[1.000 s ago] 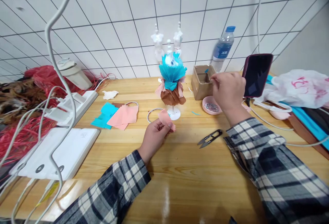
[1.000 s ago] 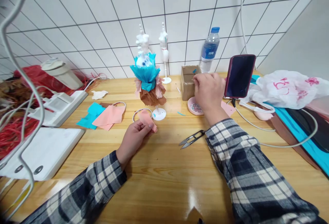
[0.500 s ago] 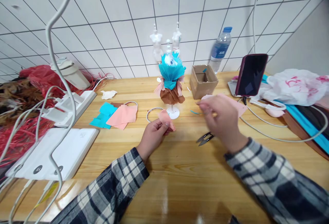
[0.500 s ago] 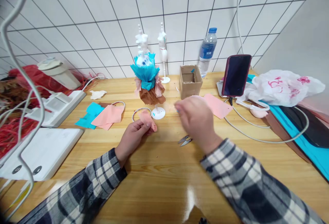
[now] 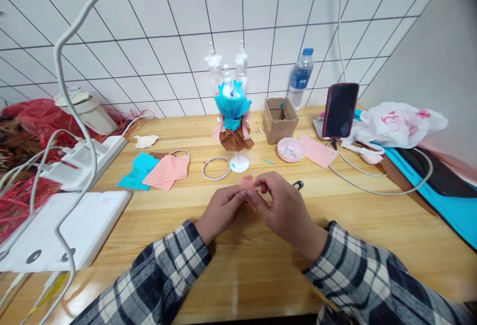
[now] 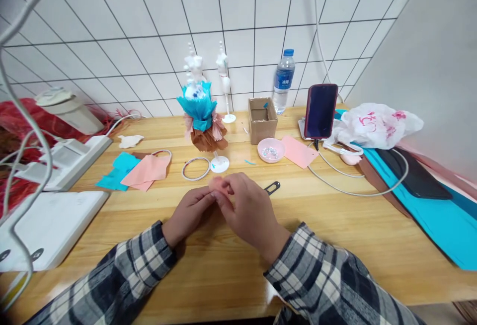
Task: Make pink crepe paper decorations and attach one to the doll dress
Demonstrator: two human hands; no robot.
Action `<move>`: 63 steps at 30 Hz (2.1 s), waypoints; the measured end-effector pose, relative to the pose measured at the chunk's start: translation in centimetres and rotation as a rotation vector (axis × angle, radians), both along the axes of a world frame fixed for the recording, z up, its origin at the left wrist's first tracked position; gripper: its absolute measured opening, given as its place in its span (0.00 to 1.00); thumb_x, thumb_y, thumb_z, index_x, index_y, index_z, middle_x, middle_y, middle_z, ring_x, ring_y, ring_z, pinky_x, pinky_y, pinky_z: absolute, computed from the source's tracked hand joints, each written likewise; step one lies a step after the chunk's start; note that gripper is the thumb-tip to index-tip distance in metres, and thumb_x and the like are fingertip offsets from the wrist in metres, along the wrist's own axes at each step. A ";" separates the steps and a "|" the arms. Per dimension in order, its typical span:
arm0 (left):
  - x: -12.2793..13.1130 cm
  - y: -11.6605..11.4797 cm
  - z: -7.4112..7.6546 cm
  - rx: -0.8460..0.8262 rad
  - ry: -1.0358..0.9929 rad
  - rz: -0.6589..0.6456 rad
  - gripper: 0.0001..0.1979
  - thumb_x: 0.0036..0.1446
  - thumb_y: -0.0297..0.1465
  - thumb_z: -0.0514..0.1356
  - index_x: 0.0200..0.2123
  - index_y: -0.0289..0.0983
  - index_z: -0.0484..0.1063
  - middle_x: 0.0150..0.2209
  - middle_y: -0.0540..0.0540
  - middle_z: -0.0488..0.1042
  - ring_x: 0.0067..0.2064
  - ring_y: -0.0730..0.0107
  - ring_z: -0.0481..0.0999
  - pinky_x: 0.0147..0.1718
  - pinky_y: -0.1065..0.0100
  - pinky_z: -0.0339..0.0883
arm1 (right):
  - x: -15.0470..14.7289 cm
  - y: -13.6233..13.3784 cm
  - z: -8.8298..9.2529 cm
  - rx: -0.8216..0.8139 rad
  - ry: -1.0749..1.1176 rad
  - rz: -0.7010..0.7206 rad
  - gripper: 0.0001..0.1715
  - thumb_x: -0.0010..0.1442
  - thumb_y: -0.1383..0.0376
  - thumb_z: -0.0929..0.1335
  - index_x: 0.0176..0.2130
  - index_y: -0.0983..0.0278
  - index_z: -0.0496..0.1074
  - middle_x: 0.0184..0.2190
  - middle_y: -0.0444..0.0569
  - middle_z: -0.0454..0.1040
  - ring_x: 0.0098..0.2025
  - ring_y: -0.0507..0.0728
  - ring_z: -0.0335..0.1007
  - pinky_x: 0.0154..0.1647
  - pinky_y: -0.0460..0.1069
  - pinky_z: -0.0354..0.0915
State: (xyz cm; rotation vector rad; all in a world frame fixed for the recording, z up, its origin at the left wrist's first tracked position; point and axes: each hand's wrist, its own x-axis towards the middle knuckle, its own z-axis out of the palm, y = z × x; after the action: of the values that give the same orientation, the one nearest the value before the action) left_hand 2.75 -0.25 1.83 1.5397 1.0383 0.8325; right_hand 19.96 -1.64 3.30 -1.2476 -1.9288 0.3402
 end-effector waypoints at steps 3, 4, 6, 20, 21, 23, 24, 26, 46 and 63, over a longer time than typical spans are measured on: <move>-0.1 0.2 -0.1 -0.068 -0.072 -0.021 0.17 0.60 0.41 0.56 0.40 0.38 0.80 0.42 0.43 0.80 0.47 0.53 0.75 0.52 0.57 0.64 | 0.0 0.2 -0.2 -0.052 -0.065 0.056 0.16 0.65 0.54 0.64 0.45 0.62 0.68 0.36 0.49 0.74 0.38 0.58 0.70 0.38 0.51 0.64; -0.1 0.2 -0.1 -0.081 -0.087 -0.042 0.18 0.60 0.41 0.56 0.40 0.38 0.81 0.43 0.43 0.80 0.49 0.52 0.75 0.53 0.56 0.63 | 0.1 0.3 -0.3 -0.055 -0.087 0.061 0.17 0.64 0.53 0.64 0.46 0.62 0.68 0.36 0.49 0.74 0.38 0.58 0.70 0.39 0.52 0.64; -0.2 0.2 -0.1 -0.076 -0.085 -0.066 0.17 0.59 0.41 0.56 0.41 0.38 0.81 0.43 0.43 0.80 0.49 0.52 0.75 0.53 0.56 0.63 | 0.3 0.6 -0.4 -0.051 -0.124 0.058 0.18 0.62 0.51 0.66 0.44 0.61 0.70 0.36 0.49 0.75 0.39 0.58 0.70 0.38 0.51 0.64; -0.5 -0.1 -0.3 0.236 0.250 0.007 0.15 0.62 0.35 0.54 0.34 0.39 0.80 0.32 0.47 0.81 0.34 0.63 0.78 0.36 0.69 0.67 | 1.0 1.1 -0.5 -0.082 -0.217 0.110 0.16 0.62 0.54 0.66 0.43 0.62 0.75 0.39 0.50 0.75 0.41 0.58 0.70 0.41 0.51 0.64; -0.5 -0.1 -0.4 0.261 0.287 0.015 0.13 0.61 0.35 0.55 0.34 0.39 0.80 0.32 0.47 0.81 0.33 0.64 0.77 0.34 0.70 0.66 | 0.9 1.1 -0.6 -0.096 -0.214 0.114 0.20 0.62 0.51 0.66 0.43 0.62 0.75 0.39 0.51 0.75 0.41 0.58 0.70 0.41 0.51 0.64; -0.4 -0.1 -0.5 0.306 0.349 0.002 0.12 0.60 0.34 0.57 0.33 0.39 0.80 0.30 0.48 0.81 0.31 0.67 0.77 0.32 0.71 0.65 | 0.8 1.2 -0.9 -0.142 -0.205 0.137 0.21 0.61 0.49 0.66 0.42 0.62 0.75 0.38 0.50 0.75 0.41 0.58 0.70 0.41 0.51 0.63; -0.4 -0.1 -0.5 0.327 0.374 -0.007 0.11 0.59 0.33 0.57 0.32 0.40 0.80 0.30 0.49 0.81 0.31 0.68 0.77 0.32 0.72 0.65 | 0.9 1.3 -1.0 -0.171 -0.198 0.165 0.18 0.63 0.51 0.66 0.41 0.62 0.75 0.37 0.49 0.75 0.41 0.57 0.70 0.41 0.50 0.63; -0.3 -0.1 -0.5 0.357 0.417 -0.008 0.10 0.58 0.32 0.58 0.31 0.40 0.80 0.30 0.50 0.81 0.31 0.69 0.77 0.33 0.72 0.65 | 0.9 1.6 -1.1 -0.214 -0.174 0.244 0.15 0.65 0.57 0.64 0.36 0.62 0.75 0.34 0.48 0.75 0.39 0.56 0.70 0.42 0.50 0.62; -0.4 0.2 -0.3 0.049 0.085 0.120 0.12 0.57 0.39 0.60 0.33 0.35 0.71 0.28 0.49 0.74 0.30 0.70 0.71 0.29 0.71 0.63 | 0.9 3.0 -2.4 -1.012 0.893 0.401 0.25 0.50 0.46 0.71 0.37 0.62 0.68 0.33 0.46 0.74 0.36 0.55 0.72 0.39 0.50 0.67; -0.6 0.5 -0.4 0.100 0.083 0.181 0.10 0.60 0.38 0.57 0.33 0.37 0.68 0.29 0.52 0.67 0.30 0.73 0.64 0.30 0.72 0.59 | 2.6 4.1 -1.7 -0.859 0.761 0.285 0.12 0.43 0.68 0.72 0.31 0.63 0.68 0.26 0.41 0.72 0.29 0.51 0.68 0.31 0.45 0.63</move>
State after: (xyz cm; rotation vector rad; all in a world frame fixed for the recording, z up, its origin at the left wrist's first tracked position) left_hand 2.19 0.24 1.39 1.5925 1.2258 0.9643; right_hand 22.59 2.44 1.65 -1.0686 -1.2774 1.6553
